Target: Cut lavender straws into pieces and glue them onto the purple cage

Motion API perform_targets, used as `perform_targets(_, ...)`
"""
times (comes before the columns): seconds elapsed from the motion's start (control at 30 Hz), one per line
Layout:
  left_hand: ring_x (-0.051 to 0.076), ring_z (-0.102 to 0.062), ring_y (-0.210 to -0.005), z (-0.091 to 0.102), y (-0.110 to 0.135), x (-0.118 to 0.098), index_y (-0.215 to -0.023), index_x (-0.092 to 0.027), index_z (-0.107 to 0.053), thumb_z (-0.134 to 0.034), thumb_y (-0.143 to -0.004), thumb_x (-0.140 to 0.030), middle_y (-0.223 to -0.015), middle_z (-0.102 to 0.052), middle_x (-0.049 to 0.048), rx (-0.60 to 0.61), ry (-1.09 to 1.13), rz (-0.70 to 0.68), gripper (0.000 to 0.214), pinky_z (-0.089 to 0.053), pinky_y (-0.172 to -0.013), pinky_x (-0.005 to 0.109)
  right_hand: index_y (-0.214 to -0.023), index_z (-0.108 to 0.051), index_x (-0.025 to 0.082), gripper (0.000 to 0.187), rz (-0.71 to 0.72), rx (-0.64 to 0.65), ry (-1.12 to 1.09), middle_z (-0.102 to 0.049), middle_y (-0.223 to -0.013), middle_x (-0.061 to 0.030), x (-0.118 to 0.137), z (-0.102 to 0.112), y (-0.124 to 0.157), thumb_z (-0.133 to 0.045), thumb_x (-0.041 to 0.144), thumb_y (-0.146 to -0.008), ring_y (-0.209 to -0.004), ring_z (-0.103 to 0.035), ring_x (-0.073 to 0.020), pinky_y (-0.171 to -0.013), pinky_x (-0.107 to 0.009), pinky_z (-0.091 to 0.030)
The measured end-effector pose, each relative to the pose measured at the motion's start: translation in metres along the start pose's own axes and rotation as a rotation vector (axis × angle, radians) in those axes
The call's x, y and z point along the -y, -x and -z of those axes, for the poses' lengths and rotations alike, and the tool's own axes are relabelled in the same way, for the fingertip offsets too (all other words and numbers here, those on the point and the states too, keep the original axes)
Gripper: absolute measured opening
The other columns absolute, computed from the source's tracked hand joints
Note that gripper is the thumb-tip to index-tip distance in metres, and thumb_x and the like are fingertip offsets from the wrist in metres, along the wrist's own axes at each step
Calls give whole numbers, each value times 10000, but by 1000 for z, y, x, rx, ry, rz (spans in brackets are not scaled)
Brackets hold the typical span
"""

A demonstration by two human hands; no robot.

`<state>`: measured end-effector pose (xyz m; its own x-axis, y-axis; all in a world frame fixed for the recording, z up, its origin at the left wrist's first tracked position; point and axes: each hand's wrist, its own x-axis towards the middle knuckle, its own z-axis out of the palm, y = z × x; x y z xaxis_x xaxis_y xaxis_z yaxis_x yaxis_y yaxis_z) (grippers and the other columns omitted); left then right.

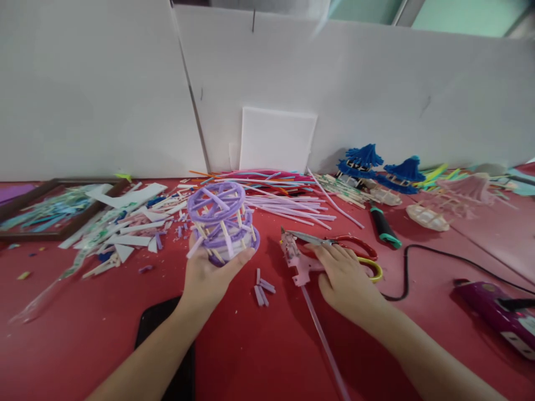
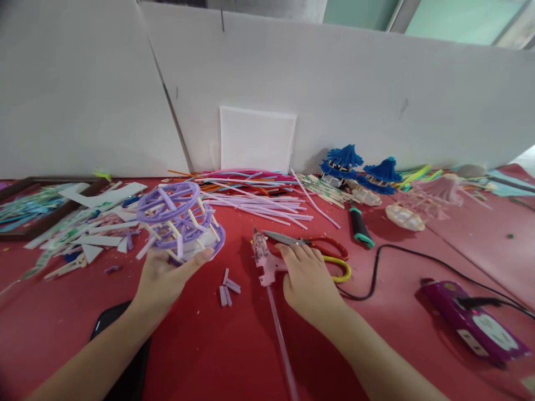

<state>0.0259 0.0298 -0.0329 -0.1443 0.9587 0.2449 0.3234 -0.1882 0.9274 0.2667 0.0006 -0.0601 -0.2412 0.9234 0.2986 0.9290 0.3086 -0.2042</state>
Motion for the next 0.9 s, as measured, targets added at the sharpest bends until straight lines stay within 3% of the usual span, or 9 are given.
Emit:
perform_targets(0.17, 261, -704, -806, 0, -1, -4, -848, -206, -729, -743, -679, -337, -799, -747, 33, 68, 74, 17, 215, -597, -718, 395, -1027, -647, 177, 352, 81, -125, -78, -638, -1038, -128, 20, 6, -6, -509, 67, -723, -995, -527, -310, -842, -485, -407)
perform_targets(0.27, 254, -709, -804, -1, -1, -5, -826, -186, -726, -740, -690, -357, -831, -756, 46, 82, 146, 21, 219, -591, -740, 389, -943, -654, 184, 201, 158, -84, -301, -683, -927, -87, 40, 9, -16, -551, 118, -784, -900, -590, -251, -809, -423, -446)
perform_targets(0.4, 243, -704, -787, -1, 0, 2, -748, -177, -724, -747, -683, -394, -773, -753, 45, 53, 164, 37, 227, -588, -726, 371, -891, -657, 172, 108, 99, -24, -604, -708, -858, -46, 64, 9, -34, -619, 259, -838, -781, -639, -179, -700, -302, -483)
perform_targets(0.5, 251, -693, -801, 0, 1, 8, -654, -184, -702, -745, -679, -415, -666, -721, 33, 59, 155, 37, 237, -589, -709, 376, -816, -659, 178, 43, 95, 16, -734, -708, -769, -3, 70, 6, -45, -642, 214, -831, -688, -633, -138, -634, -246, -466)
perform_targets(0.6, 248, -688, -795, 1, 2, 10, -633, -183, -686, -751, -668, -418, -654, -707, 26, 39, 155, 64, 246, -591, -674, 366, -805, -669, 168, 87, 208, -99, -539, -713, -783, -29, 58, 1, -47, -612, 104, -819, -761, -623, -176, -733, -309, -452)
perform_targets(0.7, 230, -690, -748, 0, 1, 8, -682, -172, -696, -760, -662, -384, -694, -721, 29, 19, 156, 80, 223, -583, -641, 336, -907, -684, 174, 137, 324, -151, -252, -708, -881, -70, 41, -4, -43, -577, 116, -845, -897, -583, -242, -807, -393, -410)
perform_targets(0.9, 241, -706, -738, 2, -1, 3, -749, -168, -711, -769, -645, -321, -739, -751, 32, 34, 91, 67, 194, -582, -694, 350, -1053, -671, 288, 237, 522, 5, -42, -647, -1161, -23, 45, -11, -35, -585, 164, -871, -1120, -470, -262, -977, -457, -301)
